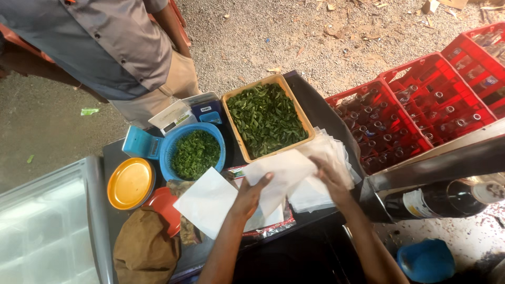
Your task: The person organizes bank notes, interacts with a customer, handles paper sheets, and serves fried food items from woks into paper-lined containers.
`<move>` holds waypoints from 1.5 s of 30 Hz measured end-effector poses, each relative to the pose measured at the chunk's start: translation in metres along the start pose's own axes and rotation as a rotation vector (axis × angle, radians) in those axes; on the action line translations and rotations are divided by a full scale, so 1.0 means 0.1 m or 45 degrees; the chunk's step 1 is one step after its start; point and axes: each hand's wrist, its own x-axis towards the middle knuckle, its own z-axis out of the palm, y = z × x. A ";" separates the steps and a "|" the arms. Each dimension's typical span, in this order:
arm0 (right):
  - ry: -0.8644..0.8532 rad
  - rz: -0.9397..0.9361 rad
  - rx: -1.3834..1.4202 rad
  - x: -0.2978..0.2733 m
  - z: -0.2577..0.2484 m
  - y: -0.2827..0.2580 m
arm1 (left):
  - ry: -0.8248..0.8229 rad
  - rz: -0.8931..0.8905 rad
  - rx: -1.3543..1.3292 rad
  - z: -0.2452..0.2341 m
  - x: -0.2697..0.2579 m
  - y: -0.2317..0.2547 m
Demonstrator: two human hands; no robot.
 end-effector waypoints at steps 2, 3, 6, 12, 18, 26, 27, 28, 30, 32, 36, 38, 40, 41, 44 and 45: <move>-0.115 0.219 0.152 -0.06 -0.03 -0.02 | -0.049 -0.006 0.090 0.04 0.19 -0.17; -0.125 0.186 0.107 -0.06 -0.05 -0.02 | -0.075 -0.008 0.139 0.04 0.29 -0.28; 0.047 0.190 -0.207 -0.03 -0.14 0.03 | 0.182 -0.052 0.475 -0.05 0.69 -0.67; 0.513 -0.021 -0.984 0.20 -0.38 0.51 | 0.378 0.273 0.766 -0.11 1.05 -1.72; 0.511 -0.052 -1.013 0.27 -0.38 0.83 | 0.215 0.298 1.027 0.05 1.04 -1.76; 0.544 -0.413 -0.793 0.01 0.06 0.17 | 0.062 0.472 1.766 -0.56 -0.36 -1.18; 0.510 -0.465 -0.753 -0.03 0.18 0.08 | 0.084 0.655 1.793 -0.60 -0.43 -1.17; 0.475 -0.517 -0.714 -0.06 0.28 -0.01 | 0.110 0.839 1.815 -0.65 -0.47 -1.15; 0.200 -0.229 -0.609 -0.13 0.47 -0.17 | 0.041 0.654 1.536 -0.70 -0.47 -1.08; -0.108 -0.216 -0.582 -0.16 0.59 -0.32 | 0.050 0.425 1.318 -0.70 -0.41 -0.94; -0.468 -0.476 -0.531 -0.18 0.74 -0.52 | 0.163 0.176 0.825 -0.66 -0.36 -0.49; -0.509 -0.285 -0.260 -0.13 0.83 -0.56 | 0.183 0.236 0.498 -0.63 -0.33 -0.23; -0.571 0.137 0.188 -0.12 0.94 -0.56 | 0.189 0.303 0.175 -0.60 -0.34 -0.02; -0.583 0.124 0.211 -0.10 0.99 -0.54 | 0.247 0.356 0.171 -0.60 -0.35 0.07; -0.492 0.110 0.270 -0.09 1.12 -0.46 | 0.360 0.416 0.137 -0.67 -0.36 0.24; -0.376 0.127 0.284 -0.10 1.14 -0.43 | 0.360 0.365 0.111 -0.71 -0.38 0.24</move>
